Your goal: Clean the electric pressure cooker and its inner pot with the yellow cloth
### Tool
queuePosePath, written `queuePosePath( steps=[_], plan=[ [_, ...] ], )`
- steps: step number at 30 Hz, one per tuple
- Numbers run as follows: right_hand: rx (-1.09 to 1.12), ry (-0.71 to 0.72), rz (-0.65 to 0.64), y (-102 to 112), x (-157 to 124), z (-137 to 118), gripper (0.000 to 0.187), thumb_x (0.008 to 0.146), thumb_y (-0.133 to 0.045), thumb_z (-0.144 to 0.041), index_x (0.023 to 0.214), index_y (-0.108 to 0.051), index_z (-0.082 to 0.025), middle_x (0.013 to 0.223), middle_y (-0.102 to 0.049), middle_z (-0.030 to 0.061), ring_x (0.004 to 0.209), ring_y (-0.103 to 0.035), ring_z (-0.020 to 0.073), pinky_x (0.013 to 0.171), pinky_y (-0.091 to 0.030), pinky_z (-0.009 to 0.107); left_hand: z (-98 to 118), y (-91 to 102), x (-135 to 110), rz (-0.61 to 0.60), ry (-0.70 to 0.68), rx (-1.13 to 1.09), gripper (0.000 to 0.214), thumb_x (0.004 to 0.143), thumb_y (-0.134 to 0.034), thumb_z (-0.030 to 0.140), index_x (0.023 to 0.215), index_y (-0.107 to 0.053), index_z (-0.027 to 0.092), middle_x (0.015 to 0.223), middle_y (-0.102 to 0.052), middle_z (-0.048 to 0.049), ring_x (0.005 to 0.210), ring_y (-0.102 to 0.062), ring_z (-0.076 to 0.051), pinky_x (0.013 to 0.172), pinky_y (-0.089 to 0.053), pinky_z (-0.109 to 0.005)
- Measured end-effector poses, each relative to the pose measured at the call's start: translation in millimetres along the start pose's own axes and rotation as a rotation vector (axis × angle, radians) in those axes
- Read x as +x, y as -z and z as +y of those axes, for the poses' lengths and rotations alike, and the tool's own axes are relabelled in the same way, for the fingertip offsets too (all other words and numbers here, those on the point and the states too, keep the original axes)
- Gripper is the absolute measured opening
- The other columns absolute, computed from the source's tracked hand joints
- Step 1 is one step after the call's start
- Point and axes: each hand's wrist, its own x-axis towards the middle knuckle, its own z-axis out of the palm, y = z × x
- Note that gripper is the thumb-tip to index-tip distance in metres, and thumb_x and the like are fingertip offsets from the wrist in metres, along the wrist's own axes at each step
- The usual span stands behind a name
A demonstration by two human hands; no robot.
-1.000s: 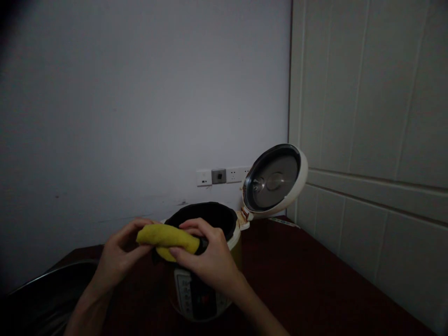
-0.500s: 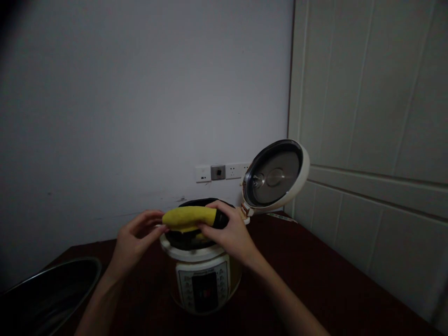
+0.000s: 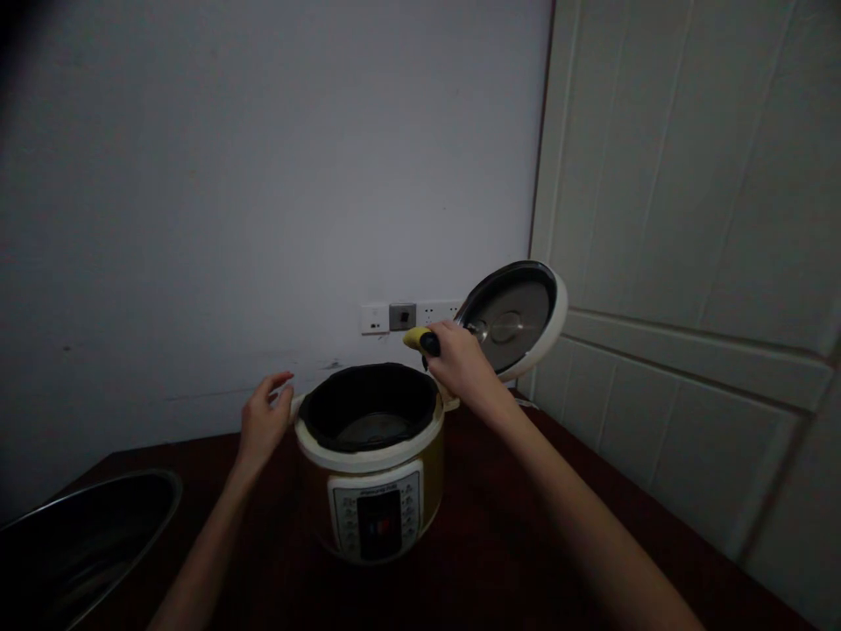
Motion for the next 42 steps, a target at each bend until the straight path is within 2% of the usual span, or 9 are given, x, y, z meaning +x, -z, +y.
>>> queuePosePath(
  steps=[2, 4, 9, 16, 27, 33, 37, 40, 42],
  plan=[
    [-0.149, -0.061, -0.206, -9, 16, 3, 0.032, 0.075, -0.048, -0.009, 0.104, -0.062, -0.011, 0.099, -0.065, 0.0144, 0.093, -0.059, 0.0235, 0.078, -0.042, 0.030, -14, -8.4, 2, -0.007, 0.017, 0.003, 0.036, 0.081, -0.046, 0.035, 0.108, -0.060, 0.014, 0.114, -0.063, -0.0144, 0.108, -0.058, -0.025, 0.095, -0.043, -0.039],
    [-0.244, -0.106, -0.330, -22, 28, 5, 0.031, 0.076, -0.046, -0.007, 0.102, -0.062, -0.007, 0.100, -0.065, 0.0182, 0.093, -0.061, 0.0247, 0.075, -0.042, 0.029, -22, -14.8, 2, -0.047, 0.056, -0.015, 0.039, 0.083, -0.044, 0.037, 0.110, -0.060, 0.014, 0.114, -0.063, -0.0146, 0.107, -0.059, -0.024, 0.094, -0.044, -0.037],
    [-0.282, -0.141, -0.435, -57, 34, 14, 0.026, 0.076, -0.049, -0.007, 0.097, -0.064, -0.005, 0.101, -0.065, 0.0219, 0.095, -0.062, 0.0259, 0.074, -0.042, 0.027, -25, -20.4, -1, -0.128, 0.091, 0.024, 0.045, 0.087, -0.035, 0.041, 0.110, -0.061, 0.013, 0.118, -0.063, -0.0151, 0.113, -0.057, -0.025, 0.098, -0.040, -0.036],
    [-0.306, -0.170, -0.463, -74, 11, 19, 0.030, 0.079, -0.042, -0.004, 0.104, -0.058, -0.003, 0.104, -0.064, 0.0221, 0.098, -0.062, 0.0268, 0.075, -0.043, 0.028, -22, -18.9, -2, -0.196, 0.082, 0.104, 0.050, 0.090, -0.027, 0.043, 0.113, -0.060, 0.013, 0.118, -0.063, -0.0160, 0.115, -0.055, -0.027, 0.097, -0.039, -0.039],
    [-0.257, -0.189, -0.448, -54, -32, 5, 0.035, 0.074, -0.039, 0.002, 0.106, -0.053, -0.004, 0.102, -0.063, 0.0207, 0.099, -0.060, 0.0274, 0.081, -0.042, 0.031, -24, -20.1, -1, -0.183, 0.082, 0.138, 0.047, 0.089, -0.030, 0.040, 0.111, -0.062, 0.014, 0.119, -0.063, -0.0143, 0.116, -0.055, -0.027, 0.098, -0.040, -0.040],
    [-0.017, -0.149, -0.370, -29, -69, 0, 0.045, 0.077, -0.038, -0.001, 0.119, -0.049, -0.008, 0.110, -0.062, 0.0185, 0.104, -0.058, 0.0254, 0.087, -0.042, 0.035, -24, -21.2, 0, -0.207, 0.133, 0.131, 0.055, 0.086, -0.029, 0.042, 0.116, -0.059, 0.007, 0.124, -0.059, -0.0170, 0.120, -0.052, -0.025, 0.103, -0.035, -0.036],
    [0.182, -0.123, -0.196, -11, -80, 8, 0.047, 0.079, -0.040, -0.007, 0.125, -0.048, -0.014, 0.114, -0.062, 0.0130, 0.106, -0.059, 0.0235, 0.089, -0.044, 0.036, -21, -13.3, 8, -0.222, 0.168, 0.111, 0.055, 0.081, -0.037, 0.042, 0.115, -0.060, 0.005, 0.121, -0.061, -0.0175, 0.116, -0.055, -0.026, 0.102, -0.038, -0.038],
    [0.298, -0.131, -0.002, -2, -81, 11, 0.042, 0.081, -0.043, -0.012, 0.122, -0.050, -0.017, 0.113, -0.064, 0.0099, 0.100, -0.062, 0.0207, 0.086, -0.047, 0.033, 1, -2.7, 15, -0.196, 0.147, 0.140, 0.052, 0.077, -0.044, 0.043, 0.113, -0.062, 0.009, 0.117, -0.064, -0.0145, 0.115, -0.055, -0.028, 0.100, -0.039, -0.044],
    [0.361, -0.144, 0.113, 0, -82, 10, 0.040, 0.081, -0.047, -0.015, 0.121, -0.050, -0.018, 0.112, -0.064, 0.0089, 0.096, -0.063, 0.0192, 0.083, -0.048, 0.030, 31, 3.0, 17, -0.171, 0.053, 0.130, 0.050, 0.075, -0.049, 0.043, 0.112, -0.062, 0.012, 0.118, -0.064, -0.0133, 0.115, -0.055, -0.029, 0.102, -0.038, -0.045]
  ],
)
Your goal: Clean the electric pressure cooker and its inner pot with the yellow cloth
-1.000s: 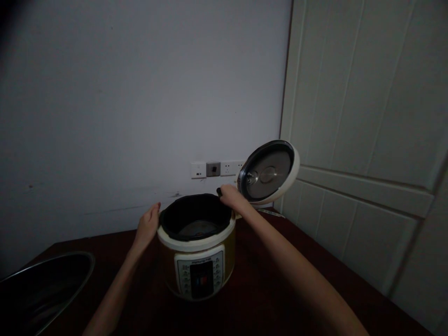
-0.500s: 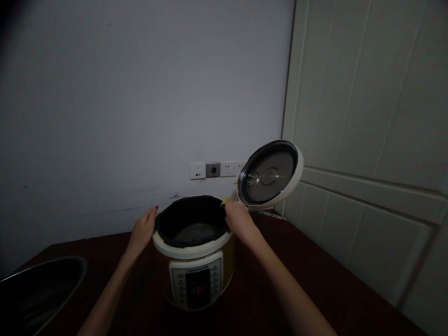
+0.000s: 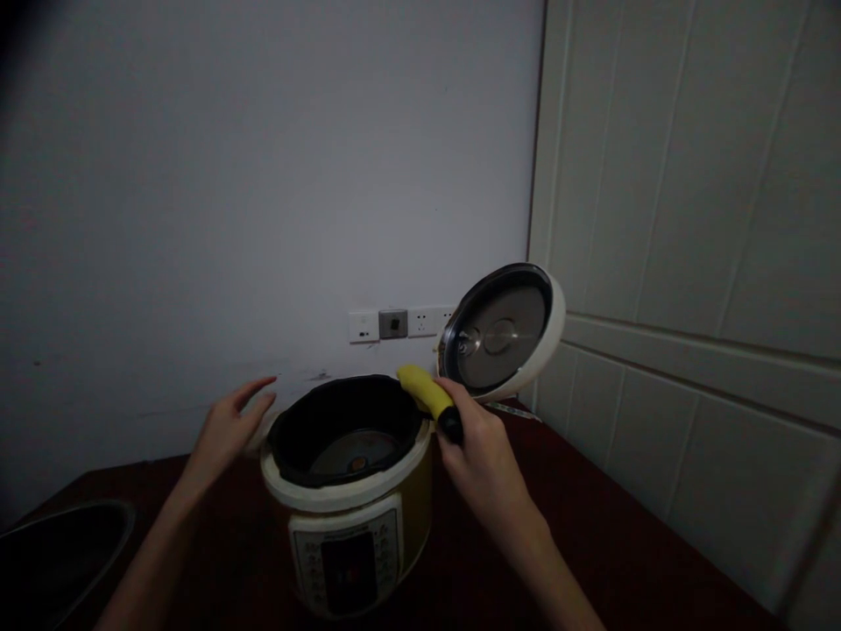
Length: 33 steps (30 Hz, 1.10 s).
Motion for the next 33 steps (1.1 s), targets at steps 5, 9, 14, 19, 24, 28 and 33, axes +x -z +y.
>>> queuePosePath(
  steps=[5, 9, 14, 19, 24, 28, 33],
  plan=[
    [0.158, 0.085, 0.061, -9, -2, -1, 0.032, 0.082, -0.053, -0.019, 0.114, -0.053, -0.019, 0.105, -0.067, 0.0063, 0.093, -0.064, 0.0175, 0.081, -0.050, 0.027, 100, 2.1, -11, -0.309, -0.494, -0.101, 0.052, 0.075, -0.059, 0.036, 0.126, -0.053, 0.024, 0.141, -0.045, -0.0071, 0.128, -0.042, -0.024, 0.108, -0.030, -0.046],
    [0.167, 0.197, 0.089, -16, -2, 1, 0.034, 0.082, -0.053, -0.017, 0.116, -0.053, -0.020, 0.109, -0.066, 0.0072, 0.098, -0.064, 0.0186, 0.085, -0.050, 0.030, 145, -25.2, -8, -0.742, -0.697, -0.200, 0.055, 0.072, -0.064, 0.025, 0.125, -0.052, 0.025, 0.134, -0.052, -0.0068, 0.123, -0.047, -0.023, 0.105, -0.033, -0.045],
    [0.064, 0.209, 0.115, -2, -3, -4, 0.039, 0.085, -0.054, -0.022, 0.123, -0.049, -0.017, 0.116, -0.064, 0.0102, 0.102, -0.063, 0.0193, 0.087, -0.051, 0.031, 149, -49.3, 20, -0.847, -0.579, -0.296, 0.022, 0.067, -0.060, 0.016, 0.089, -0.063, 0.015, 0.086, -0.067, -0.0016, 0.080, -0.061, -0.015, 0.074, -0.048, -0.029],
    [-0.010, 0.145, 0.274, 33, -10, -14, 0.030, 0.087, -0.054, -0.024, 0.116, -0.055, -0.019, 0.102, -0.070, 0.0058, 0.091, -0.067, 0.0164, 0.081, -0.053, 0.027, 144, -63.3, 50, -0.366, -0.574, -0.122, 0.014, 0.066, -0.060, 0.019, 0.080, -0.059, 0.014, 0.071, -0.059, 0.0005, 0.066, -0.055, -0.013, 0.060, -0.043, -0.024],
    [0.051, 0.054, -0.042, 54, -11, -15, 0.022, 0.089, -0.049, -0.027, 0.106, -0.063, -0.021, 0.093, -0.071, 0.0027, 0.082, -0.068, 0.0138, 0.071, -0.052, 0.022, 133, -113.4, 51, -0.381, -0.971, 0.378, 0.013, 0.071, -0.055, 0.016, 0.083, -0.060, 0.015, 0.092, -0.061, -0.0100, 0.087, -0.056, -0.021, 0.075, -0.045, -0.030],
    [-0.009, -0.020, -0.480, 56, -12, -10, 0.026, 0.090, -0.046, -0.028, 0.108, -0.065, -0.023, 0.099, -0.069, 0.0036, 0.088, -0.065, 0.0152, 0.074, -0.049, 0.023, 128, -144.0, 41, -0.615, -0.993, 0.493, 0.019, 0.073, -0.053, 0.019, 0.089, -0.061, 0.015, 0.087, -0.064, -0.0092, 0.082, -0.059, -0.021, 0.071, -0.044, -0.028],
    [-0.121, -0.105, -0.866, 40, -15, -2, 0.027, 0.083, -0.054, -0.030, 0.106, -0.067, -0.024, 0.096, -0.070, 0.0036, 0.085, -0.065, 0.0171, 0.068, -0.045, 0.022, 130, -153.1, 41, -0.959, -0.823, 0.393, 0.014, 0.071, -0.054, 0.022, 0.077, -0.064, 0.015, 0.065, -0.060, 0.0010, 0.058, -0.053, -0.012, 0.055, -0.038, -0.021]
  ],
)
